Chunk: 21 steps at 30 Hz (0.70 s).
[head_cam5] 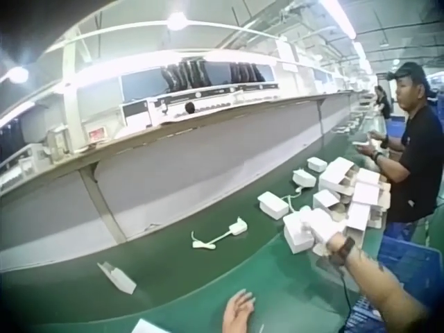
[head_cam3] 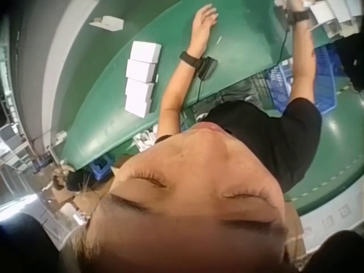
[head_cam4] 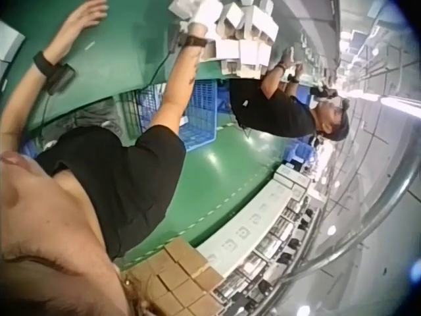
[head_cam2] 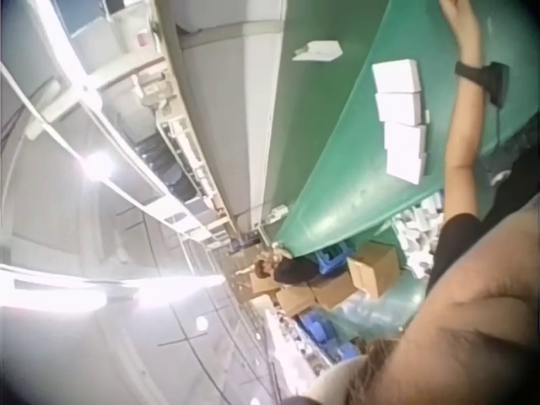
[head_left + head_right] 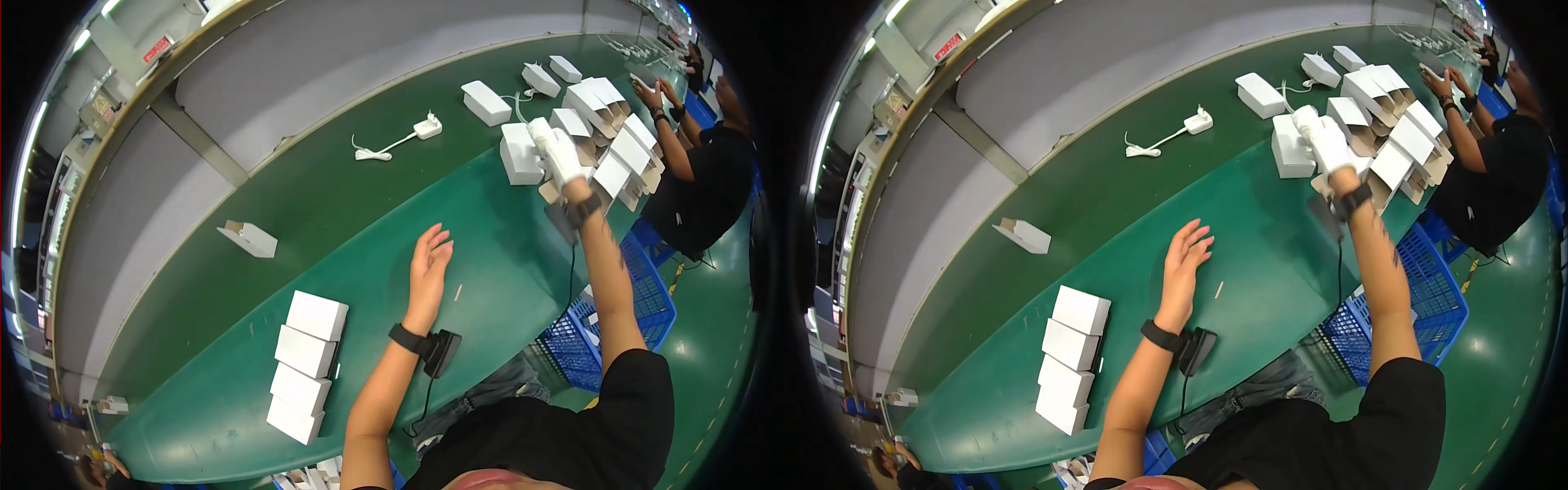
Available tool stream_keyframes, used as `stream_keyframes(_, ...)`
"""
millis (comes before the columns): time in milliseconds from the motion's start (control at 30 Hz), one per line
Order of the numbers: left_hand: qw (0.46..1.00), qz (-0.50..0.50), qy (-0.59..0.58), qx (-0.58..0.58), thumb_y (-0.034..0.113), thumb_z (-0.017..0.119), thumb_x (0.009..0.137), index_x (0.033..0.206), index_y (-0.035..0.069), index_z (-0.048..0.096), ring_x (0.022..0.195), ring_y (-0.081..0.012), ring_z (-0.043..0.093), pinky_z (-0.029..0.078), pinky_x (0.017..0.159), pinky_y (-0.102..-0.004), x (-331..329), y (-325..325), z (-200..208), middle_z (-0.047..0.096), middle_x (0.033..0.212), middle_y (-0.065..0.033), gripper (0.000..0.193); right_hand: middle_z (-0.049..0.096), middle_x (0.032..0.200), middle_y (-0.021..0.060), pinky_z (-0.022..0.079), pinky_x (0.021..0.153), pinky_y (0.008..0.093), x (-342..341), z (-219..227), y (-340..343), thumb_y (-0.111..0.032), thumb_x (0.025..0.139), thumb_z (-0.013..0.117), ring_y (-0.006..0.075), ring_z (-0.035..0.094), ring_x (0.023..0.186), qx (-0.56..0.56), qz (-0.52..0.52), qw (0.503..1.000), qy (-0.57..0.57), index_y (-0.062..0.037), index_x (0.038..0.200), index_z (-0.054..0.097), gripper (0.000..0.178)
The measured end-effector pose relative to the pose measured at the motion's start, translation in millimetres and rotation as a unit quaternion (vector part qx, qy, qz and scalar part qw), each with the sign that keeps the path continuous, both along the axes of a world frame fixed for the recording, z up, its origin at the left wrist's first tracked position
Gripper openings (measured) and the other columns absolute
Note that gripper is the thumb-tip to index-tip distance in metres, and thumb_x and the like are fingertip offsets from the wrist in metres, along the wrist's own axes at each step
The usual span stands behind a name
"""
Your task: The person packages power adapters by hand, placing an adapter into a white box, closing the box flaps, and setting the box on the conveyor belt. This process is repeated for several power adapters and white boxes.
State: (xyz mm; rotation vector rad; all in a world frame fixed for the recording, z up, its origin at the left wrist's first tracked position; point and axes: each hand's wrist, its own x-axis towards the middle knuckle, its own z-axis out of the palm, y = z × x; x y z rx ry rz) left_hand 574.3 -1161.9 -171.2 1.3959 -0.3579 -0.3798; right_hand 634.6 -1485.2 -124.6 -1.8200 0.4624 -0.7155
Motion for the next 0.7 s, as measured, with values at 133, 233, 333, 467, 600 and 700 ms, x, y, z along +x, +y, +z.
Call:
stream_keyframes(133, 0.999, 0.03, 0.024, 0.038, 0.041, 0.047, 0.094, 0.141, 0.002, 0.03, 0.125, -0.026, 0.043, 0.033, 0.104, -0.0365, 34, -41, -3, 0.042, 0.137, -0.0169, 0.063, 0.059, 0.085, 0.0032, 0.046, 0.055, 0.026, 28, -44, -37, -0.034, 0.092, 0.053, 0.0145, 0.057, 0.063, 0.141, 0.275, 0.939, 0.153, -0.0042, 0.106, 0.056, 0.033)
stream_keyframes(233, 0.996, 0.054, 0.013, 0.069, 0.046, 0.05, 0.091, 0.14, 0.001, 0.032, 0.123, -0.0275, 0.044, 0.035, 0.102, -0.0374, 63, -59, -8, 0.043, 0.135, -0.0174, 0.069, 0.058, 0.085, 0.0032, 0.047, 0.049, 0.0256, 7, -71, -3, -0.035, 0.09, 0.055, 0.0148, 0.057, 0.059, 0.554, 0.518, 0.63, 0.166, -0.0065, 0.109, 0.055, 0.035)
stream_keyframes(333, 0.99, 0.084, 0.017, 0.11, 0.052, 0.054, 0.086, 0.137, 0.0, 0.034, 0.122, -0.0305, 0.045, 0.036, 0.099, -0.0375, 80, -46, -2, 0.043, 0.135, -0.0189, 0.076, 0.058, 0.095, 0.004, 0.049, 0.057, 0.0258, -46, -51, 92, -0.033, 0.091, 0.056, 0.0168, 0.061, 0.079, 0.475, 0.5, 0.703, 0.17, -0.0066, 0.116, 0.054, 0.036)
stream_keyframes(467, 0.896, 0.027, -0.129, 0.425, 0.064, 0.058, 0.077, 0.139, 0.0, 0.032, 0.121, -0.0332, 0.044, 0.036, 0.098, -0.0406, 70, -54, 21, 0.043, 0.134, -0.0206, 0.092, 0.058, 0.106, 0.0054, 0.048, 0.062, 0.0252, -88, -39, 103, -0.034, 0.09, 0.057, 0.0181, 0.061, 0.082, 0.456, 0.466, 0.752, 0.1, -0.0062, 0.119, 0.052, 0.04)
stream_keyframes(600, 0.854, 0.034, -0.178, 0.488, 0.067, 0.065, 0.068, 0.138, 0.001, 0.033, 0.118, -0.0355, 0.046, 0.037, 0.097, -0.0438, 61, -42, 28, 0.049, 0.126, -0.0208, 0.102, 0.058, 0.106, 0.006, 0.049, 0.066, 0.0254, -102, -22, 99, -0.037, 0.085, 0.061, 0.0176, 0.061, 0.086, 0.402, 0.405, 0.819, 0.056, -0.0059, 0.119, 0.052, 0.047)
stream_keyframes(700, 0.742, 0.12, -0.385, 0.535, 0.064, 0.072, 0.061, 0.137, 0.001, 0.035, 0.117, -0.034, 0.048, 0.037, 0.096, -0.0443, 46, -48, 27, 0.051, 0.124, -0.0181, 0.105, 0.058, 0.109, 0.0065, 0.049, 0.068, 0.0261, -124, -9, 76, -0.039, 0.082, 0.065, 0.0176, 0.06, 0.089, 0.348, 0.351, 0.869, -0.022, -0.0054, 0.119, 0.051, 0.052)
